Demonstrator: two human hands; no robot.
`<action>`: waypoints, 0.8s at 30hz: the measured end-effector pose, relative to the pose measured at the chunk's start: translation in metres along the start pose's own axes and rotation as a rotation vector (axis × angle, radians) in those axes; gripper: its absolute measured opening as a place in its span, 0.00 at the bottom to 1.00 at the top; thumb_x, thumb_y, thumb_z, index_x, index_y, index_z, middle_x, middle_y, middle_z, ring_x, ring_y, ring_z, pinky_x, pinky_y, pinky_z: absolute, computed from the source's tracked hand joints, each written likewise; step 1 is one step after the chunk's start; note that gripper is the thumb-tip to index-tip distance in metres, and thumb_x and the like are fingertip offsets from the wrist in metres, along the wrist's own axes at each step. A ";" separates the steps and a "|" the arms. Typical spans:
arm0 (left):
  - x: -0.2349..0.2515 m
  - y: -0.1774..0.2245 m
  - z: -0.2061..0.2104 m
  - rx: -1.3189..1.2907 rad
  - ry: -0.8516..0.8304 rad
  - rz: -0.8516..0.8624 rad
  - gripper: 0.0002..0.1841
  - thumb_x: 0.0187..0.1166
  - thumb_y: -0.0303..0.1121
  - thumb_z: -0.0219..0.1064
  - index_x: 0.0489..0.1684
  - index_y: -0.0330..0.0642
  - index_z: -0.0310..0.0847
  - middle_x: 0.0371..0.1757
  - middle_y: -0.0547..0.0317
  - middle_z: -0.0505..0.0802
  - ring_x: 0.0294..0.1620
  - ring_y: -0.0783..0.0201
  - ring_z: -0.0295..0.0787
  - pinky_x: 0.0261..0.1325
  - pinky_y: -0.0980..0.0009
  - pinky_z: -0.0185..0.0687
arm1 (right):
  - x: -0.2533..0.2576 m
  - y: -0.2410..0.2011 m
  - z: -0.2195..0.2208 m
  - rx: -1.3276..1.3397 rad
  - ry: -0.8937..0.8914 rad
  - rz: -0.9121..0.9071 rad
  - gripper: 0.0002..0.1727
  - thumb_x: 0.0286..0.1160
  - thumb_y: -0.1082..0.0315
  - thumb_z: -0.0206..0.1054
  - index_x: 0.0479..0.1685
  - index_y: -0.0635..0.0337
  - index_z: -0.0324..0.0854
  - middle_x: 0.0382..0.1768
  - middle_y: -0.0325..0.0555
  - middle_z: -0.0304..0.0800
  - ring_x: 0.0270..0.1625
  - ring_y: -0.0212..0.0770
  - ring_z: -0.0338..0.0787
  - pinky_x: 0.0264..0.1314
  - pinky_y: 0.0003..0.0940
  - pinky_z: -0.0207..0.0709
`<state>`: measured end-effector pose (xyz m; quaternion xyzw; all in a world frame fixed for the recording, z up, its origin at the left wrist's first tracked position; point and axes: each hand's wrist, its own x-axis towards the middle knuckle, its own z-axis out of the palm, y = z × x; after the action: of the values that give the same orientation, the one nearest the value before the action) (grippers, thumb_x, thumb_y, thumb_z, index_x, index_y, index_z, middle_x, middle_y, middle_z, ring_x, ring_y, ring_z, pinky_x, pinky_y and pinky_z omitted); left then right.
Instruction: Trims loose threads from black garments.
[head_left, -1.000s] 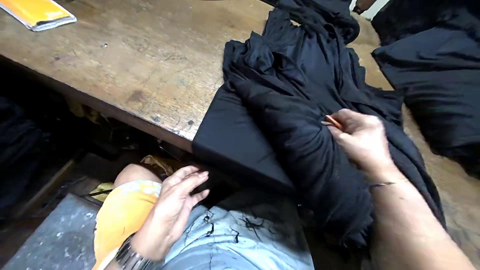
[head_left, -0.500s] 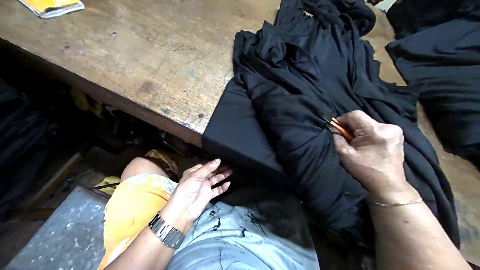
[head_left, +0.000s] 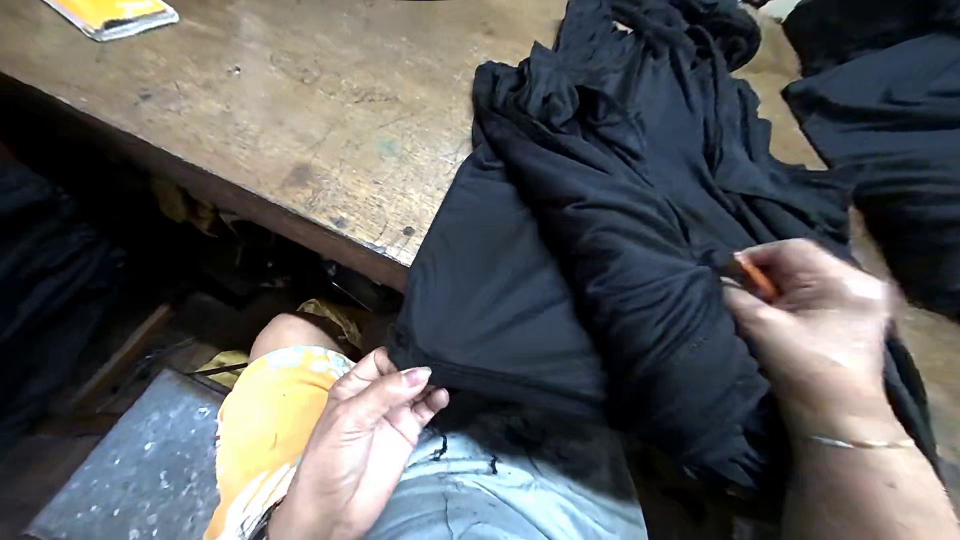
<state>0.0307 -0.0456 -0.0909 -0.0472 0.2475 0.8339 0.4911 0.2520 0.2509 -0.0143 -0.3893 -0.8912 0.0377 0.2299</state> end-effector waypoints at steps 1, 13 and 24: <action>-0.002 -0.001 0.006 -0.030 0.003 -0.012 0.03 0.69 0.21 0.73 0.32 0.37 0.86 0.40 0.43 0.92 0.42 0.55 0.95 0.53 0.58 0.92 | -0.007 -0.007 -0.003 0.008 0.084 -0.026 0.10 0.75 0.70 0.66 0.50 0.67 0.80 0.32 0.55 0.84 0.27 0.46 0.81 0.31 0.48 0.75; -0.012 -0.014 0.034 0.036 -0.103 -0.139 0.05 0.64 0.23 0.75 0.35 0.33 0.89 0.44 0.42 0.94 0.48 0.54 0.94 0.60 0.61 0.89 | -0.078 -0.130 0.046 0.708 -0.020 -0.428 0.03 0.72 0.71 0.69 0.38 0.61 0.84 0.30 0.38 0.87 0.34 0.25 0.86 0.39 0.19 0.81; 0.008 -0.003 0.025 0.120 0.007 -0.151 0.16 0.88 0.34 0.58 0.70 0.49 0.82 0.54 0.45 0.93 0.54 0.52 0.94 0.59 0.55 0.90 | -0.079 -0.097 0.028 0.816 -0.367 -0.561 0.08 0.80 0.67 0.63 0.38 0.61 0.85 0.29 0.38 0.85 0.34 0.25 0.83 0.36 0.18 0.78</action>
<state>0.0332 -0.0265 -0.0726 -0.0390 0.2944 0.7780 0.5536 0.2203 0.1306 -0.0452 -0.0019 -0.8996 0.3860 0.2042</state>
